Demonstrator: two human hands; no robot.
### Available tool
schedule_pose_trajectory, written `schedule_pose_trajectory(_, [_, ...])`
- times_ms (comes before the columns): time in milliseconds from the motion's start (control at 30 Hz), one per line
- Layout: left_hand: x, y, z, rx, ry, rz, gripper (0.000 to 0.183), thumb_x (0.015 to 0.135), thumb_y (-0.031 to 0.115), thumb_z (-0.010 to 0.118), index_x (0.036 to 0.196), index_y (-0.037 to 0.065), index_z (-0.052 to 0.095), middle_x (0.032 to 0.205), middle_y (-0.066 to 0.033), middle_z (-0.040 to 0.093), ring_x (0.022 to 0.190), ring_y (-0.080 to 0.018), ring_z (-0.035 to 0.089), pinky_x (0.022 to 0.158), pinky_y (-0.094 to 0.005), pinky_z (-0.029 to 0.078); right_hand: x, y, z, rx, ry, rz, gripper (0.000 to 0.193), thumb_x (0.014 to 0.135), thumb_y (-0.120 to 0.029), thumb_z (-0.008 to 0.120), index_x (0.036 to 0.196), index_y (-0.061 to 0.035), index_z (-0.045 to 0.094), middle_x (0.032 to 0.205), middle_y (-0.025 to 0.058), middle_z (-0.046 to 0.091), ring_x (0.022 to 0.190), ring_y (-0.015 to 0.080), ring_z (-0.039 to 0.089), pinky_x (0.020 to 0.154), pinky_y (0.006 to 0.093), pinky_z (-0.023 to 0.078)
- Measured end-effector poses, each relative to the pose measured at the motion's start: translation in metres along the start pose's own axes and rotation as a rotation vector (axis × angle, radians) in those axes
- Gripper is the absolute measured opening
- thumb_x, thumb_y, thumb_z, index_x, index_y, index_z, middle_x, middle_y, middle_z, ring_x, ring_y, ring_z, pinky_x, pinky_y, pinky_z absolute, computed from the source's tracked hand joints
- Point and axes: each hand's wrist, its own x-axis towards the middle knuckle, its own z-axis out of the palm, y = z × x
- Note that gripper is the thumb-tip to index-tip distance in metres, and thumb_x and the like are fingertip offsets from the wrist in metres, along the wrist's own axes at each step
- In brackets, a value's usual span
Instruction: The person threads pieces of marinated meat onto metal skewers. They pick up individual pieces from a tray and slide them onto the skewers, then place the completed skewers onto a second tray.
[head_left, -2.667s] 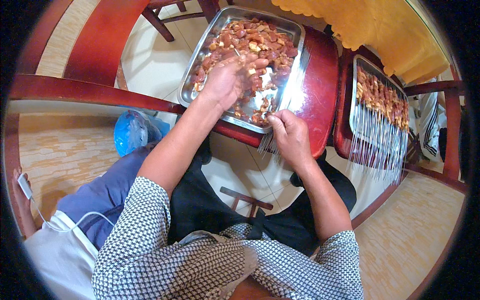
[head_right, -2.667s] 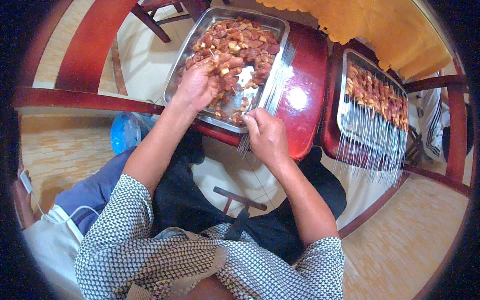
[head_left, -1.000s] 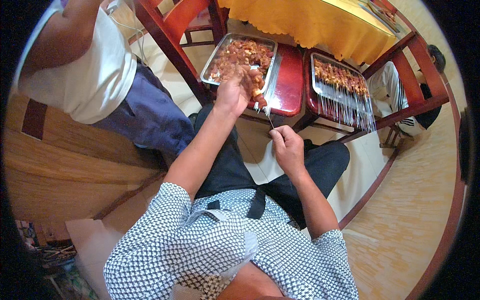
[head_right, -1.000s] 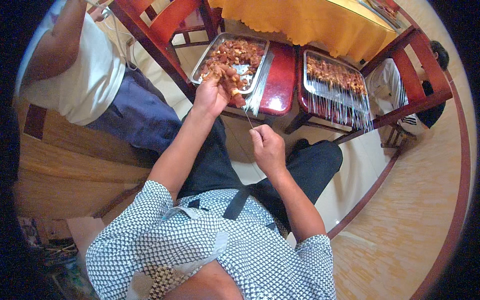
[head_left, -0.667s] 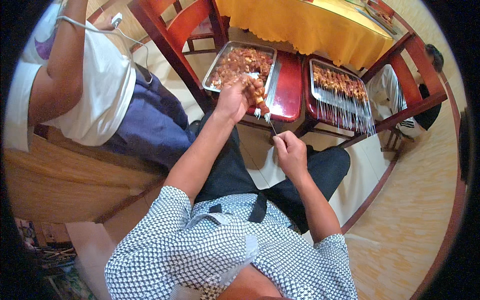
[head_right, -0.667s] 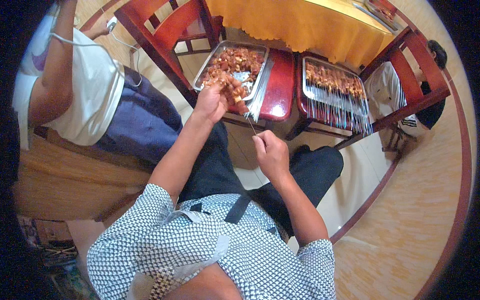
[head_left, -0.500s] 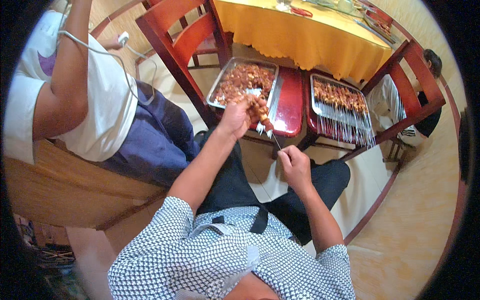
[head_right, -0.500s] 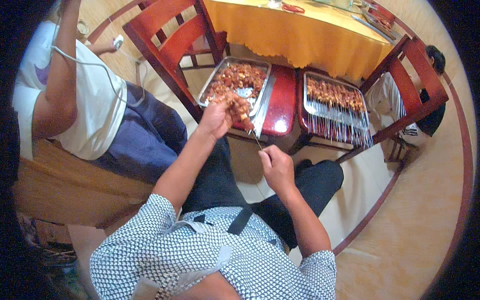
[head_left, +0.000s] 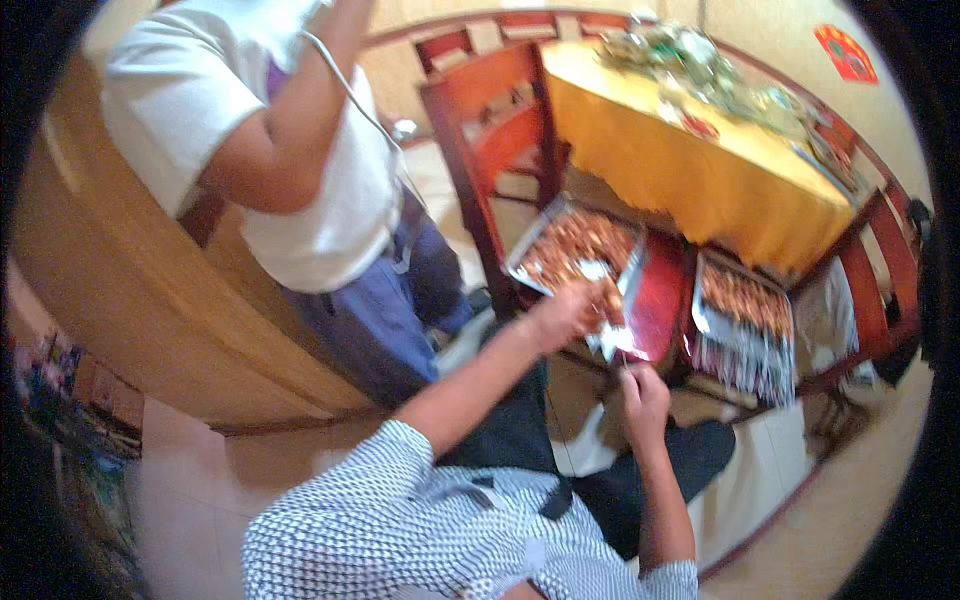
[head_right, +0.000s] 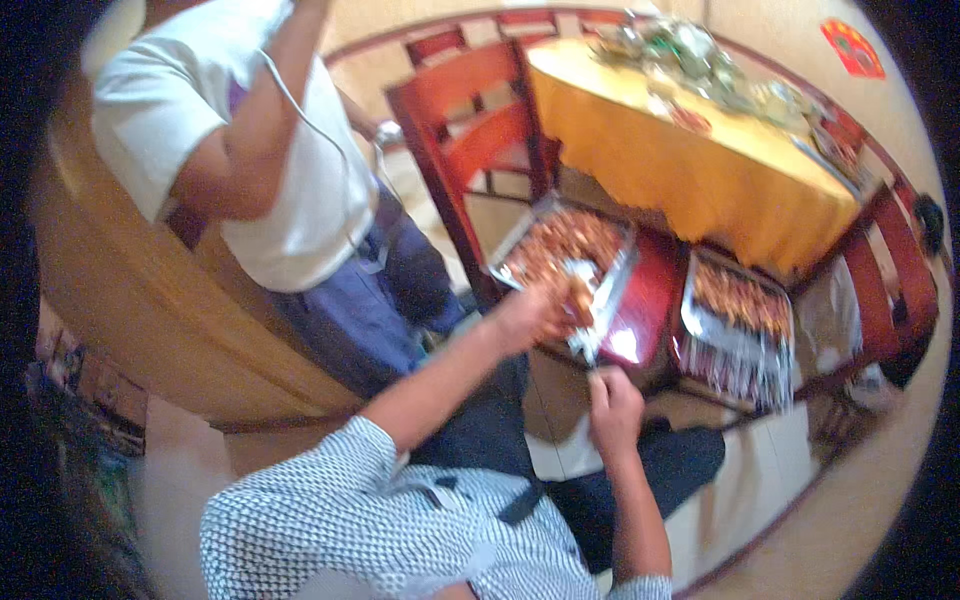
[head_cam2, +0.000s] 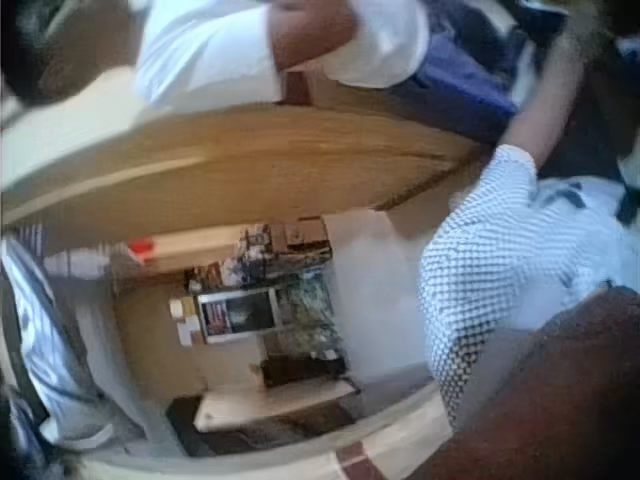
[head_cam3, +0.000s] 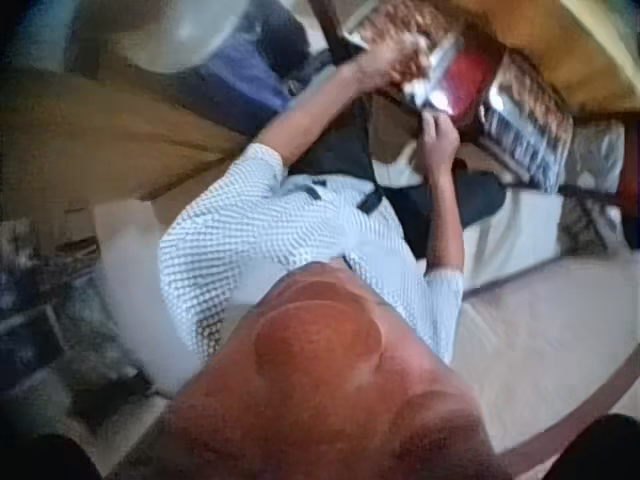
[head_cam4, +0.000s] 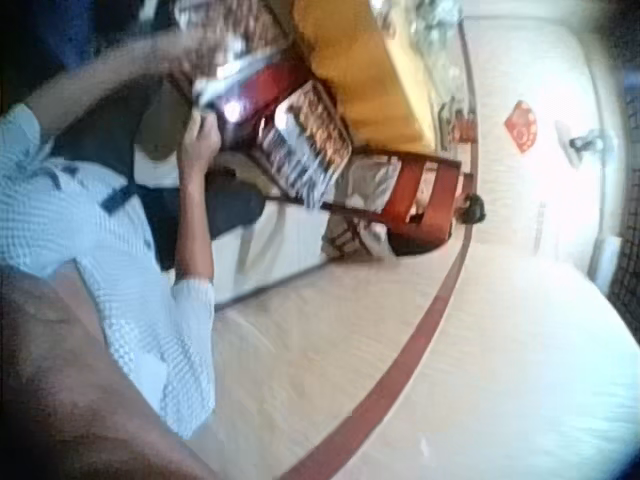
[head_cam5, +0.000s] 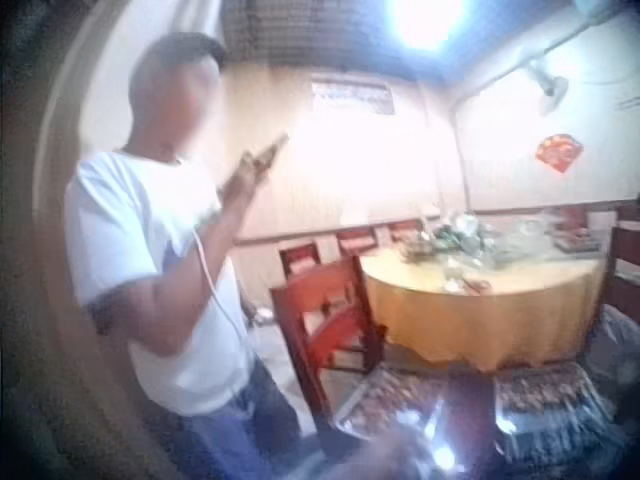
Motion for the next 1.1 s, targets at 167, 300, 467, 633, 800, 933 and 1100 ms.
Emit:
schedule_pose_trajectory(167, [-0.009,0.000,-0.010,-0.076,0.104,0.021,0.038,0.095,0.031,0.040,0.118,0.003,0.049,0.111,-0.0142,0.057,0.098,-0.0254,0.059,0.081,-0.0413,0.052,0.009,-0.011,-0.010,0.546,-0.136,0.434,0.016,0.088,-0.017,0.055,0.081,-0.0045,0.061,0.062,-0.0028,0.050,0.054,0.0059,0.045,0.049,0.0215,0.036])
schedule_pose_trajectory(300, [-0.010,-0.008,0.010,-0.360,0.083,0.027,0.030,0.092,0.025,0.049,0.112,0.003,0.053,0.101,-0.0099,0.061,0.088,-0.0206,0.061,0.073,-0.0358,0.053,0.004,-0.002,-0.003,0.718,-0.126,0.391,0.017,0.090,-0.021,0.054,0.085,-0.0055,0.061,0.061,-0.0046,0.049,0.052,0.0032,0.043,0.045,0.0184,0.033])
schedule_pose_trajectory(467, [-0.006,-0.005,0.026,-0.349,0.089,0.084,0.028,0.090,0.021,0.052,0.112,0.006,0.055,0.096,-0.0053,0.064,0.086,-0.0159,0.061,0.064,-0.0290,0.050,-0.004,-0.006,-0.005,0.783,-0.195,0.503,0.018,0.091,-0.022,0.054,0.086,-0.0059,0.060,0.061,-0.0054,0.048,0.051,0.0025,0.043,0.045,0.0180,0.033])
schedule_pose_trajectory(633, [-0.003,-0.009,0.032,-0.323,0.147,0.072,0.019,0.088,0.019,0.057,0.104,0.011,0.058,0.084,0.0001,0.064,0.072,-0.0076,0.061,0.048,-0.0195,0.042,-0.009,0.004,0.008,0.700,-0.129,0.415,0.017,0.090,-0.021,0.055,0.084,-0.0052,0.060,0.061,-0.0049,0.049,0.051,0.0028,0.043,0.047,0.0186,0.035])
schedule_pose_trajectory(800, [-0.007,-0.013,0.031,-0.309,0.221,0.036,0.016,0.086,0.018,0.060,0.100,0.010,0.058,0.081,0.0008,0.063,0.071,-0.0064,0.061,0.043,-0.0169,0.040,-0.014,0.004,0.013,0.597,-0.091,0.398,0.016,0.089,-0.016,0.057,0.080,-0.0036,0.060,0.062,-0.0038,0.052,0.054,0.0032,0.045,0.048,0.0195,0.036])
schedule_pose_trajectory(933, [-0.008,-0.016,0.030,-0.288,0.253,0.039,0.016,0.084,0.016,0.062,0.099,0.009,0.058,0.081,-0.0008,0.063,0.070,-0.0074,0.062,0.042,-0.0168,0.040,-0.014,0.006,0.017,0.375,-0.024,0.331,0.015,0.086,-0.014,0.059,0.078,-0.0014,0.059,0.060,-0.0011,0.052,0.054,0.0060,0.047,0.050,0.0229,0.038])
schedule_pose_trajectory(1100, [-0.006,-0.026,0.027,-0.226,0.219,0.070,0.015,0.082,0.011,0.061,0.097,0.007,0.058,0.079,-0.0036,0.063,0.057,-0.0045,0.054,0.041,-0.0175,0.039,-0.013,0.005,0.020,0.173,0.059,0.173,0.014,0.085,-0.012,0.060,0.078,0.0006,0.058,0.058,0.0046,0.052,0.054,0.0100,0.049,0.052,0.0274,0.041])
